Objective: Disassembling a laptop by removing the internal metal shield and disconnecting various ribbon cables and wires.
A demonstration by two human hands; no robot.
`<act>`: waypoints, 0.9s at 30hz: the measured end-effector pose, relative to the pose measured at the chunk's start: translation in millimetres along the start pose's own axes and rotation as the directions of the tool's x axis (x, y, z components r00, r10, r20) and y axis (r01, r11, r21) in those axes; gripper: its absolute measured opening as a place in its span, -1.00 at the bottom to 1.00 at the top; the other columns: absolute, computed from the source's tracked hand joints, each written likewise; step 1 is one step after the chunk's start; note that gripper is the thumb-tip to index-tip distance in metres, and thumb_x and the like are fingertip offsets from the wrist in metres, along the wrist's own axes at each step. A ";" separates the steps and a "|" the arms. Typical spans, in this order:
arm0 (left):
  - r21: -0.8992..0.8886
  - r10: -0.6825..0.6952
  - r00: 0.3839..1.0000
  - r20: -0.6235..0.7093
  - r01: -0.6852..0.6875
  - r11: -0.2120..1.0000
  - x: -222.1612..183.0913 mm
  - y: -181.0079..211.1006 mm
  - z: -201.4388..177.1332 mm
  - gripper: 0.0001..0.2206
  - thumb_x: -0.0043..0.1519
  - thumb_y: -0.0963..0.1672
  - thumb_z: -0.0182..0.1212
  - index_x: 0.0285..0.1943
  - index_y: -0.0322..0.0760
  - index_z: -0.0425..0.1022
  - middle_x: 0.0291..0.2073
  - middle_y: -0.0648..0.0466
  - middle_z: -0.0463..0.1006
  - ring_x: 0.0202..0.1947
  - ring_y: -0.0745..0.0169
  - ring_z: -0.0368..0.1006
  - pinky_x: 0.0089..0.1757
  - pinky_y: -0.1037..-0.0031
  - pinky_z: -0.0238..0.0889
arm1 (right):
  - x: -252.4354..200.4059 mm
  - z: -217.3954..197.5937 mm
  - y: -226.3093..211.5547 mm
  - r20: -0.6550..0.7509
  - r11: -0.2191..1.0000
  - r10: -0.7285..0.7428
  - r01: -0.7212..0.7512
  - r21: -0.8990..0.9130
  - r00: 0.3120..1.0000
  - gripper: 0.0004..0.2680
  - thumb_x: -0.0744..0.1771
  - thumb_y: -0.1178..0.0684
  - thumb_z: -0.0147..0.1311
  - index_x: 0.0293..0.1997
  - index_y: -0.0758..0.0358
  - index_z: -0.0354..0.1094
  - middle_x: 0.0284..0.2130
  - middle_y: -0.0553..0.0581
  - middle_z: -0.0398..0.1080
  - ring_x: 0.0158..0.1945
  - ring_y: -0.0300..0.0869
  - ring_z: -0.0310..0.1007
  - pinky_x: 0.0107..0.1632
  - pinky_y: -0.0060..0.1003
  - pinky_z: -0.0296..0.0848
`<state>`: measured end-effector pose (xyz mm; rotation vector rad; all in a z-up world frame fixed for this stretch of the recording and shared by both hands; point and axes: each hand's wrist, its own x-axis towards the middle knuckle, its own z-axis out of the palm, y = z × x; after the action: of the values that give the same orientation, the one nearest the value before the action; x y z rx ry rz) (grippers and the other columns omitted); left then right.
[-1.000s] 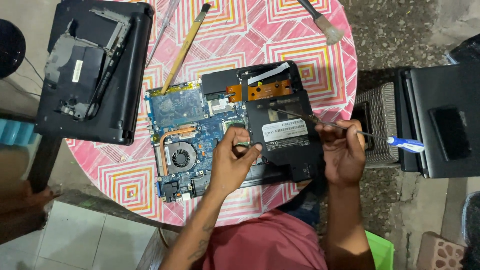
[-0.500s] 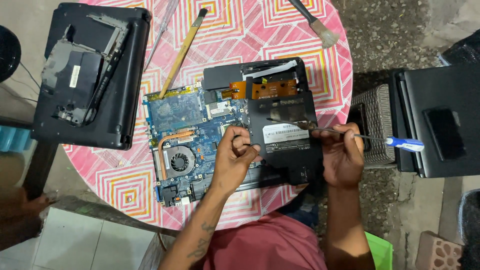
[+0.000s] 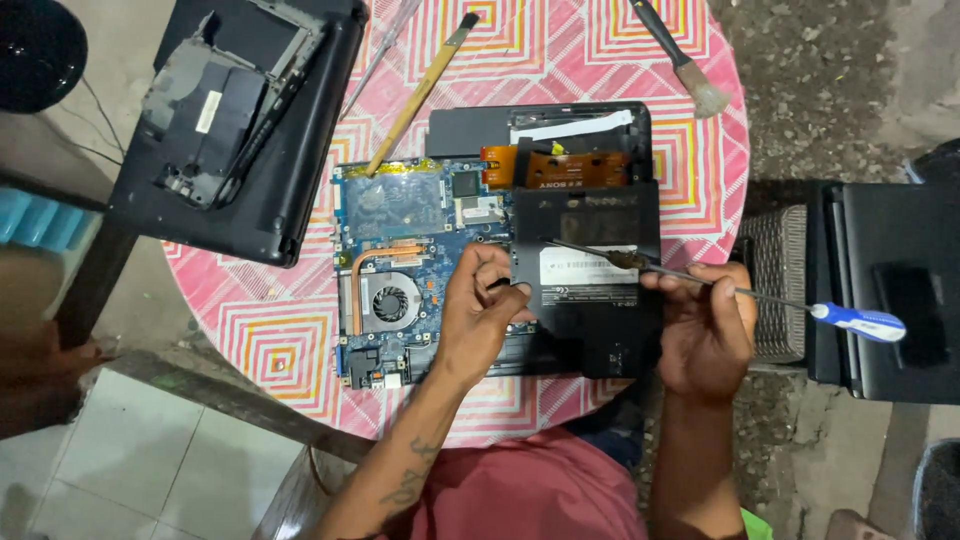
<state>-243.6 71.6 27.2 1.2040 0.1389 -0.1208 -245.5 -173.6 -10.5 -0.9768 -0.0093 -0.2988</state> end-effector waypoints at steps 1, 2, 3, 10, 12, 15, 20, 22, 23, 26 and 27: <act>-0.002 0.004 1.000 0.003 -0.004 1.000 0.1 0.4 -1.5 -0.77 0.20 -0.28 0.11 -0.01 -0.28 0.24 -0.26 -0.09 0.41 -0.42 0.33 0.39 -0.29 0.20 0.58 | 0.3 0.0 0.6 0.003 1.000 -0.007 0.007 0.007 1.000 -0.79 0.45 -0.01 -0.24 -0.04 0.38 0.17 -0.30 0.47 0.48 -0.08 0.15 0.60 0.19 -0.02 0.56; -0.004 0.008 1.000 0.005 -0.008 1.000 0.1 0.9 -3.0 -0.77 0.20 -0.28 0.10 -0.01 -0.28 0.23 -0.25 -0.11 0.44 -0.41 0.34 0.39 -0.29 0.21 0.57 | 0.6 0.1 1.2 0.006 1.000 -0.013 0.013 0.014 1.000 -0.79 0.45 -0.01 -0.25 -0.03 0.38 0.17 -0.30 0.48 0.47 -0.08 0.15 0.60 0.18 -0.02 0.56; -0.003 0.011 1.000 0.010 -0.011 1.000 1.7 -0.2 -4.1 -0.77 0.20 -0.28 0.10 -0.01 -0.28 0.23 -0.25 -0.11 0.44 -0.41 0.34 0.39 -0.29 0.21 0.57 | 2.9 3.7 0.7 0.005 1.000 -0.019 0.018 0.014 1.000 -0.79 0.45 -0.01 -0.25 -0.03 0.38 0.17 -0.30 0.48 0.47 -0.08 0.15 0.60 0.18 -0.02 0.56; 0.014 0.094 0.995 0.010 -0.094 0.995 7.6 7.0 0.5 -0.70 0.19 -0.27 0.21 -0.01 -0.22 0.19 -0.25 -0.03 0.45 -0.36 0.36 0.42 -0.35 0.35 0.51 | 12.4 31.4 -4.7 0.032 0.999 -0.039 0.039 -0.019 0.999 -0.81 0.43 -0.01 -0.20 -0.09 0.34 0.19 -0.32 0.43 0.50 -0.13 0.08 0.62 0.11 -0.07 0.60; 0.005 0.103 0.995 0.014 -0.103 0.995 14.2 4.1 2.8 -0.70 0.19 -0.28 0.21 -0.02 -0.21 0.18 -0.27 0.00 0.44 -0.38 0.38 0.42 -0.38 0.37 0.51 | 20.0 30.2 -7.2 0.027 0.999 -0.047 0.047 -0.023 0.999 -0.81 0.42 0.00 -0.18 -0.08 0.36 0.19 -0.31 0.44 0.50 -0.13 0.07 0.62 0.10 -0.07 0.61; -0.037 0.122 0.992 0.011 -0.122 0.992 18.7 -6.4 6.1 -0.68 0.18 -0.28 0.25 -0.05 -0.20 0.17 -0.30 0.04 0.39 -0.39 0.35 0.45 -0.41 0.44 0.50 | 29.3 20.2 -9.5 0.032 0.997 -0.047 0.049 -0.063 0.998 -0.78 0.43 -0.04 -0.22 -0.07 0.36 0.18 -0.31 0.50 0.46 -0.13 0.17 0.61 0.05 0.01 0.61; -0.116 0.060 0.998 -0.017 -0.062 0.991 30.7 -35.3 10.6 -0.63 0.17 -0.25 0.31 0.05 -0.23 0.19 -0.27 0.07 0.47 -0.33 0.30 0.54 -0.40 0.54 0.52 | 41.5 19.9 -14.8 0.055 0.997 -0.038 0.041 -0.066 0.998 -0.78 0.42 -0.02 -0.17 -0.07 0.38 0.21 -0.29 0.48 0.47 -0.09 0.17 0.61 0.08 0.05 0.62; -0.126 0.054 0.998 -0.018 -0.056 0.990 28.8 -21.2 16.0 -0.56 0.16 -0.26 0.31 0.14 -0.24 0.17 -0.25 0.04 0.47 -0.32 0.26 0.55 -0.38 0.51 0.54 | 45.3 12.2 -5.8 0.062 0.997 -0.029 0.033 -0.073 0.998 -0.79 0.42 -0.02 -0.17 -0.07 0.38 0.22 -0.28 0.49 0.47 -0.09 0.16 0.61 0.07 0.06 0.62; -0.130 0.045 0.999 -0.020 -0.048 0.990 27.0 -14.1 18.5 -0.48 0.15 -0.27 0.31 0.24 -0.24 0.15 -0.23 0.02 0.46 -0.31 0.21 0.56 -0.37 0.48 0.57 | 45.9 8.1 -1.2 0.064 0.997 -0.017 0.022 -0.076 0.998 -0.79 0.42 -0.02 -0.16 -0.07 0.37 0.23 -0.27 0.49 0.48 -0.08 0.16 0.61 0.07 0.07 0.62; -0.078 0.045 0.999 0.009 -0.044 0.996 30.6 -19.3 11.6 -0.53 0.15 -0.26 0.32 0.23 -0.26 0.27 -0.22 0.02 0.50 -0.27 0.20 0.57 -0.35 0.44 0.59 | 46.5 8.7 5.4 0.055 0.997 -0.001 0.005 -0.073 0.998 -0.78 0.42 -0.02 -0.17 -0.06 0.38 0.24 -0.25 0.49 0.48 -0.07 0.14 0.61 0.06 0.04 0.61; -0.077 0.047 0.999 0.004 -0.046 0.996 32.7 -19.8 9.6 -0.53 0.15 -0.26 0.32 0.23 -0.26 0.27 -0.22 0.02 0.50 -0.27 0.20 0.57 -0.35 0.44 0.59 | 47.1 11.6 6.4 0.059 0.997 0.001 0.003 -0.071 0.998 -0.78 0.42 -0.02 -0.17 -0.06 0.38 0.24 -0.25 0.49 0.48 -0.07 0.14 0.61 0.06 0.04 0.61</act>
<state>-214.2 55.0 6.8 1.1288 0.1092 -0.0777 -197.2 -172.3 -2.4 -1.0562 -0.0529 -0.2725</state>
